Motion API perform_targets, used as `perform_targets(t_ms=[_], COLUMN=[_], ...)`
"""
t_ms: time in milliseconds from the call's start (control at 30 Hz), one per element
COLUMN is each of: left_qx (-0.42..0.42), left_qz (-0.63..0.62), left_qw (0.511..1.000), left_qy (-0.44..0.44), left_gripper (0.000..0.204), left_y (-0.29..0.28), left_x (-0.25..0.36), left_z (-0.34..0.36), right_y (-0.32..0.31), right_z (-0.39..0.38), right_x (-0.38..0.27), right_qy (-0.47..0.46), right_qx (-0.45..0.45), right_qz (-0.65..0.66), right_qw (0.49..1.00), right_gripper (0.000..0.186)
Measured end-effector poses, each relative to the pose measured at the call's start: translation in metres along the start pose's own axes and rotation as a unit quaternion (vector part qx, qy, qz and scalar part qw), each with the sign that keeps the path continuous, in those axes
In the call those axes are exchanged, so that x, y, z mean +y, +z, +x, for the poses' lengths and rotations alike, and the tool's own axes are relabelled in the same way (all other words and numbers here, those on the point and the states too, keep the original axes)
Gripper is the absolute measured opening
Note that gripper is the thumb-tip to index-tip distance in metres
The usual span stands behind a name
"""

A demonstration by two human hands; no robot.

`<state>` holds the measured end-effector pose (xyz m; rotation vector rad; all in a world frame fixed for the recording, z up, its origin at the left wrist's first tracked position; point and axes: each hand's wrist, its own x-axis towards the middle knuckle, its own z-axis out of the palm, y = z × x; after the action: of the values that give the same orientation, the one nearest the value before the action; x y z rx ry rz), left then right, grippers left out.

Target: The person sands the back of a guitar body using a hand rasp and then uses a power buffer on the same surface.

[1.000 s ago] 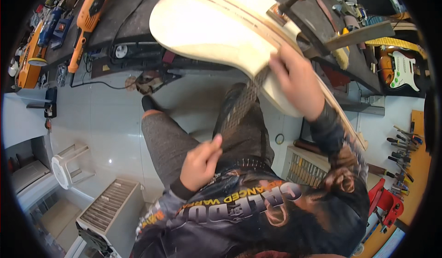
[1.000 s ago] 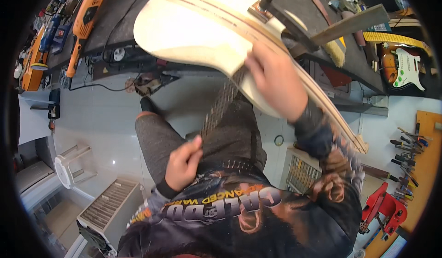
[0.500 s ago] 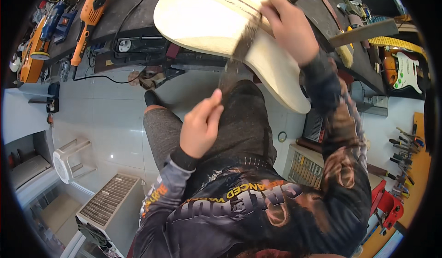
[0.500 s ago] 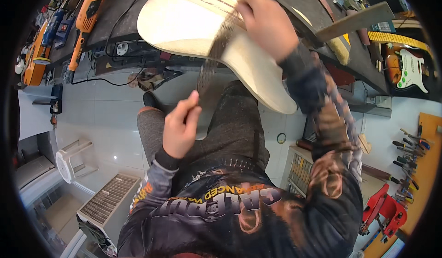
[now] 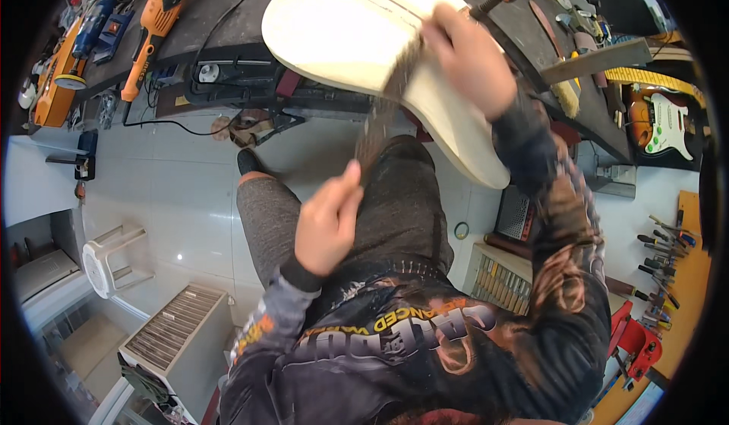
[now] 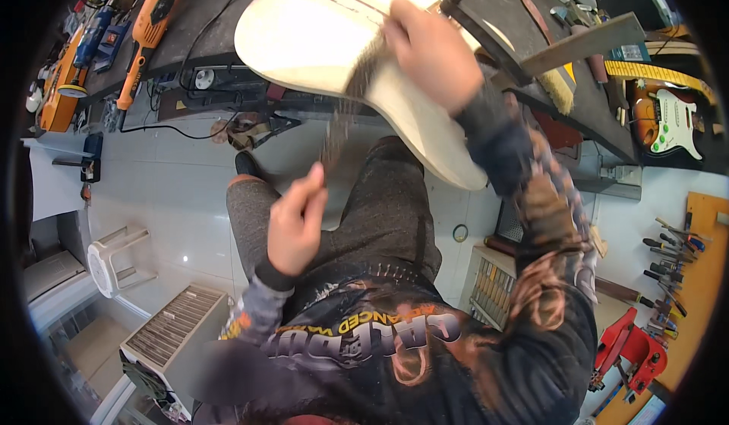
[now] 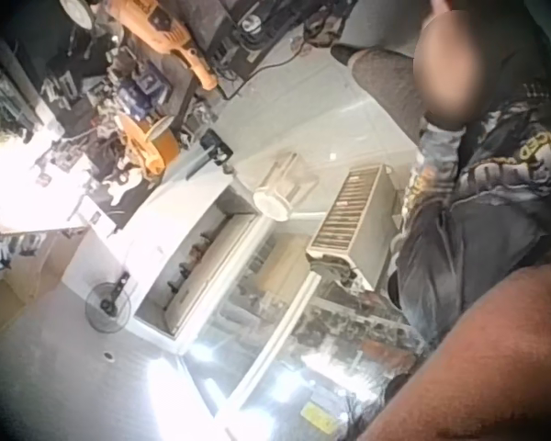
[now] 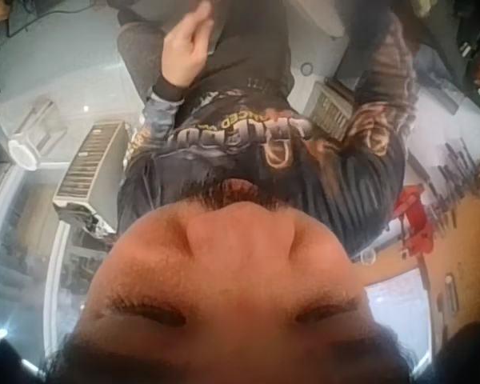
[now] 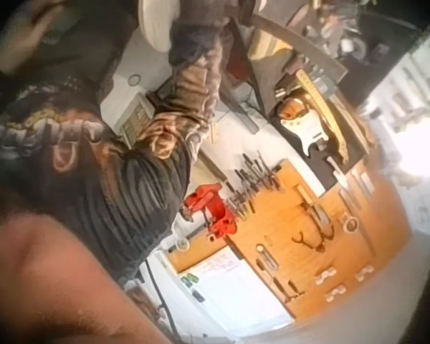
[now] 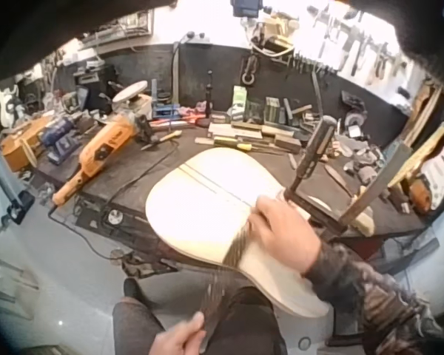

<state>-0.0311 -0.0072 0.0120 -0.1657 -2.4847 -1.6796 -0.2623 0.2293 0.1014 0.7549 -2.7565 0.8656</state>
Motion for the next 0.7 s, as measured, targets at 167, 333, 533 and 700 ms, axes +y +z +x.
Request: perform_targets(t_ms=[167, 333, 533, 700], left_qx=[-0.044, 0.024, -0.026, 0.035], left_qz=[0.013, -0.007, 0.004, -0.015], left_qw=[0.999, 0.999, 1.0, 0.999], left_qy=[-0.001, 0.028, 0.012, -0.004], left_gripper=[0.041, 0.042, 0.048, 0.043], left_y=[-0.001, 0.004, 0.007, 0.001], left_x=[0.003, -0.003, -0.008, 0.002], left_z=[-0.049, 0.019, -0.044, 0.033], right_y=[-0.005, -0.001, -0.002, 0.01], right_z=[-0.056, 0.02, -0.028, 0.043], right_x=[-0.012, 0.005, -0.004, 0.003], right_qy=[-0.026, -0.024, -0.048, -0.086], right_qx=[0.024, 0.035, 0.016, 0.081], right_qz=[-0.025, 0.005, 0.007, -0.006], right_qw=[0.999, 0.999, 0.999, 0.993], right_gripper=[0.019, 0.019, 0.019, 0.021])
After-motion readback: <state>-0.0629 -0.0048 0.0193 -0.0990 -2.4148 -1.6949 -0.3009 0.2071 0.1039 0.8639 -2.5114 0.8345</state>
